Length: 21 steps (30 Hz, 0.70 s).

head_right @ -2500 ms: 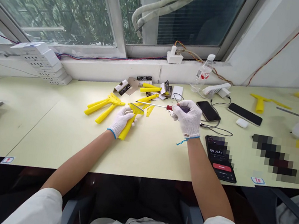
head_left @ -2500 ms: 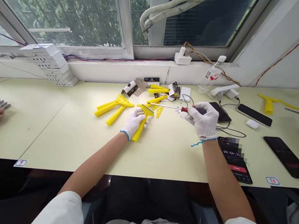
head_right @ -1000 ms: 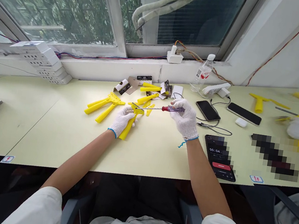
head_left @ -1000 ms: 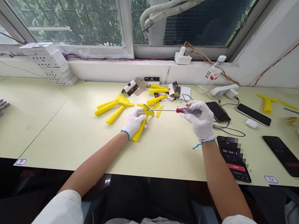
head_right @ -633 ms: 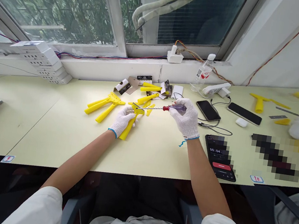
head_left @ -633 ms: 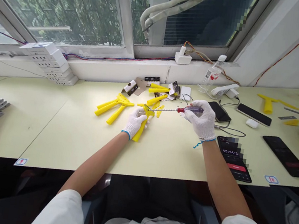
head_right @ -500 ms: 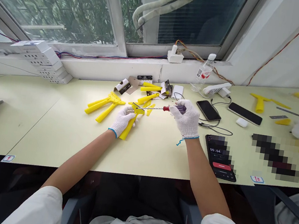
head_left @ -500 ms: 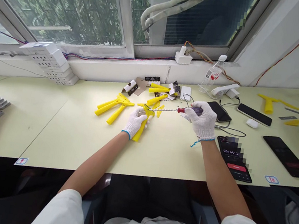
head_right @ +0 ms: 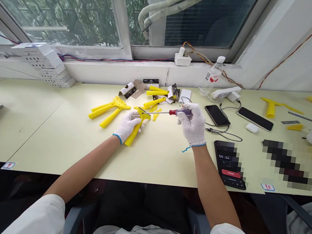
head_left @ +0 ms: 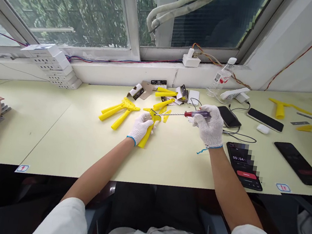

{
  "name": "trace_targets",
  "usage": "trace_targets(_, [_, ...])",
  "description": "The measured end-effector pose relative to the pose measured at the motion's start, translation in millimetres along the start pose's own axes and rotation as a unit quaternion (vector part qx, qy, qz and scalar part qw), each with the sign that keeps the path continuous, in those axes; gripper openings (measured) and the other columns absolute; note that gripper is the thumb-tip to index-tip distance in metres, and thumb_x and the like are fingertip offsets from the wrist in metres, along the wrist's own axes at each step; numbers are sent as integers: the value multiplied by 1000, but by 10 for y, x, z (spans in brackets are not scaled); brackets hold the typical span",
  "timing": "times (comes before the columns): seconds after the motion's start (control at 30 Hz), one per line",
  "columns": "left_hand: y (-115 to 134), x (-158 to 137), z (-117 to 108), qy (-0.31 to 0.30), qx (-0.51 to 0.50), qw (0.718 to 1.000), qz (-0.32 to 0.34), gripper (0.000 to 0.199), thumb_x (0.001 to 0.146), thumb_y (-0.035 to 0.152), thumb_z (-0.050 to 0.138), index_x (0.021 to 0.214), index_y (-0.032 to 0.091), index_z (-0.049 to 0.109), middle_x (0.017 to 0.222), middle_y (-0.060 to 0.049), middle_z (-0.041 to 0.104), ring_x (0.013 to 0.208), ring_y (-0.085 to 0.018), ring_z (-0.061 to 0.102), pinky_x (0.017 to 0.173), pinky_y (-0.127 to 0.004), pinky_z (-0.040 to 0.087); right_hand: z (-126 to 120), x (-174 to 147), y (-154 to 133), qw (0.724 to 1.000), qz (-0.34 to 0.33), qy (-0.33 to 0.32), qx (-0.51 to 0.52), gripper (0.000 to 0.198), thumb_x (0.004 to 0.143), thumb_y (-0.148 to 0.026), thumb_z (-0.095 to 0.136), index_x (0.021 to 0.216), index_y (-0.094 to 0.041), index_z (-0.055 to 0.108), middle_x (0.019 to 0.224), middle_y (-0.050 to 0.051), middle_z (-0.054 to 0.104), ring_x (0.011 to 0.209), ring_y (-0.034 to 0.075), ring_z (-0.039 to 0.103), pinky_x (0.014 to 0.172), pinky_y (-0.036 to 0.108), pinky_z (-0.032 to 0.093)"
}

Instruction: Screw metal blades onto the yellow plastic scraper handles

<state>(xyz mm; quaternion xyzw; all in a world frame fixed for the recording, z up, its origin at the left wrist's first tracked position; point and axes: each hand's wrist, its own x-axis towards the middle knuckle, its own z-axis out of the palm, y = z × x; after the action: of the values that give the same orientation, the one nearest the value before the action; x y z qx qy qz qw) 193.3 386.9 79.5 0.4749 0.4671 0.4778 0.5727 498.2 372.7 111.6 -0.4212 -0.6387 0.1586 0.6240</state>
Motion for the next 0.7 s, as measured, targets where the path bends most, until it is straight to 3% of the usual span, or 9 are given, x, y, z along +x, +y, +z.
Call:
trace_targets(0.13, [-15, 8, 2, 3, 3, 1000, 2, 45, 85, 21, 72, 128, 17, 61, 118, -13, 79, 73, -18, 76, 56, -30, 63, -35, -6, -14, 989, -41, 51, -134, 23, 95, -43, 79, 99, -22, 71, 91, 4, 74, 72, 16, 69, 67, 28, 57])
trace_targets(0.2, [-34, 27, -6, 6, 1, 1000, 6, 43, 85, 21, 72, 127, 17, 62, 119, -13, 79, 72, -18, 77, 55, -30, 63, -39, -17, -24, 990, -25, 43, -129, 21, 99, -42, 72, 97, -21, 70, 81, 2, 70, 65, 15, 66, 63, 28, 53])
trace_targets(0.27, [-50, 46, -18, 6, 0, 1000, 9, 42, 85, 21, 71, 126, 17, 63, 120, -13, 78, 72, -19, 77, 55, -31, 63, -31, -26, -34, 998, 8, 7, -67, 17, 99, -35, 67, 107, -21, 69, 87, 2, 72, 62, 13, 65, 58, 26, 51])
trace_targets(0.37, [-57, 59, -33, 8, -1, 1000, 4, 43, 86, 22, 72, 127, 18, 63, 121, -14, 78, 73, -19, 77, 55, -31, 63, -8, -23, -57, 999, 16, -30, 13, 30, 89, -23, 67, 119, -23, 66, 112, 5, 74, 78, 16, 74, 65, 27, 58])
trace_targets(0.53, [-18, 26, -21, 8, 2, 1000, 0, 44, 86, 20, 71, 129, 17, 63, 119, -14, 79, 73, -19, 77, 56, -31, 63, 24, 4, -116, 1000, -6, -17, 4, 10, 95, -23, 67, 104, -21, 66, 98, 2, 66, 67, 12, 68, 61, 26, 57])
trace_targets(0.7, [-6, 11, -8, 6, 1, 1000, -1, 43, 86, 21, 71, 128, 17, 62, 118, -13, 79, 73, -19, 77, 56, -31, 63, 8, 2, -88, 998, -1, 7, -66, 20, 101, -39, 72, 105, -20, 69, 89, 1, 69, 59, 12, 65, 59, 27, 53])
